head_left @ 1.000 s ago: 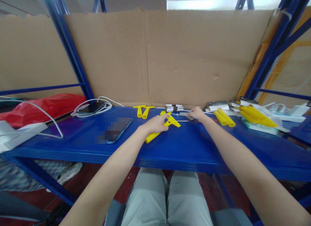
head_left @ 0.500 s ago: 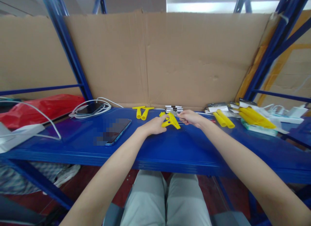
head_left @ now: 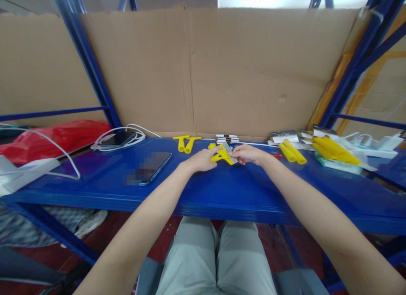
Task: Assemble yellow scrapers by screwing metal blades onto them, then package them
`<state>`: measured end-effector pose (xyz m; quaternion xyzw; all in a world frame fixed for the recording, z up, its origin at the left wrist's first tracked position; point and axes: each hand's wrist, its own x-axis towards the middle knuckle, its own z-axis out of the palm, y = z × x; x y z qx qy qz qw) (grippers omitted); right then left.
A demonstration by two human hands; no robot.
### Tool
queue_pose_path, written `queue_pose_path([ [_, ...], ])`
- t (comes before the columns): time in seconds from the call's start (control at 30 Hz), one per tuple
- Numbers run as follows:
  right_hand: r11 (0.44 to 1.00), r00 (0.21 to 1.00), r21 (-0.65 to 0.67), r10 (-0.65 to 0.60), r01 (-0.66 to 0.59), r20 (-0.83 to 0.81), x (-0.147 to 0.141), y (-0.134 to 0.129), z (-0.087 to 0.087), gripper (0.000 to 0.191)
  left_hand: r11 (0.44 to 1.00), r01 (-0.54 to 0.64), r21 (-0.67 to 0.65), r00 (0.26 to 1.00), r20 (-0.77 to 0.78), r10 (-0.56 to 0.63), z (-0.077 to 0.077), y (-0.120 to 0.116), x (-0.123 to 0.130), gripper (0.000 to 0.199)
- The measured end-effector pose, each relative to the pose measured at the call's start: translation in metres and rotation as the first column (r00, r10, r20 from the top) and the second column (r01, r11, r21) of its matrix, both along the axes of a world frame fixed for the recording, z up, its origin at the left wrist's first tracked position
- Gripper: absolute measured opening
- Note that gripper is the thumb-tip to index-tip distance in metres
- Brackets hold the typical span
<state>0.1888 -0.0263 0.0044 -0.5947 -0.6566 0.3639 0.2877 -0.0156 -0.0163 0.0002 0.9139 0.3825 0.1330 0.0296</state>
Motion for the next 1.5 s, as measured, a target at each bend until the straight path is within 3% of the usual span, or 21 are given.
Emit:
queue_pose_path([
  [0.37,0.993,0.987,0.024,0.115,-0.118,0.115,0.002,-0.004,0.003,0.04,1.0,-0.018,0.009,1.0,-0.006,0.018,0.0,-0.002,0.001,0.07],
  [0.8,0.993,0.98,0.044,0.116,-0.111,-0.163,0.002,0.001,-0.001,0.04,0.999,0.023,0.041,0.999,0.033,-0.024,-0.001,0.0,0.001,0.064],
  [1.0,0.996,0.997,0.063,0.064,-0.062,-0.029,-0.001,-0.002,-0.001,0.038,0.999,-0.014,0.049,1.0,0.012,0.014,-0.001,-0.002,0.001,0.069],
  [1.17,0.983,0.986,0.074,0.168,-0.168,0.006,0.006,-0.001,-0.001,0.046,0.998,0.0,0.066,0.999,0.05,-0.003,-0.002,0.0,0.0,0.068],
  [1.37,0.965,0.968,0.081,0.249,-0.25,0.024,0.012,0.004,-0.003,0.05,0.987,0.155,0.053,0.984,0.078,-0.159,-0.005,0.004,0.0,0.071],
  [1.5,0.956,0.959,0.072,0.281,-0.284,0.043,0.012,-0.002,0.001,0.047,0.985,0.16,0.062,0.986,0.037,-0.163,-0.005,0.006,-0.001,0.067],
])
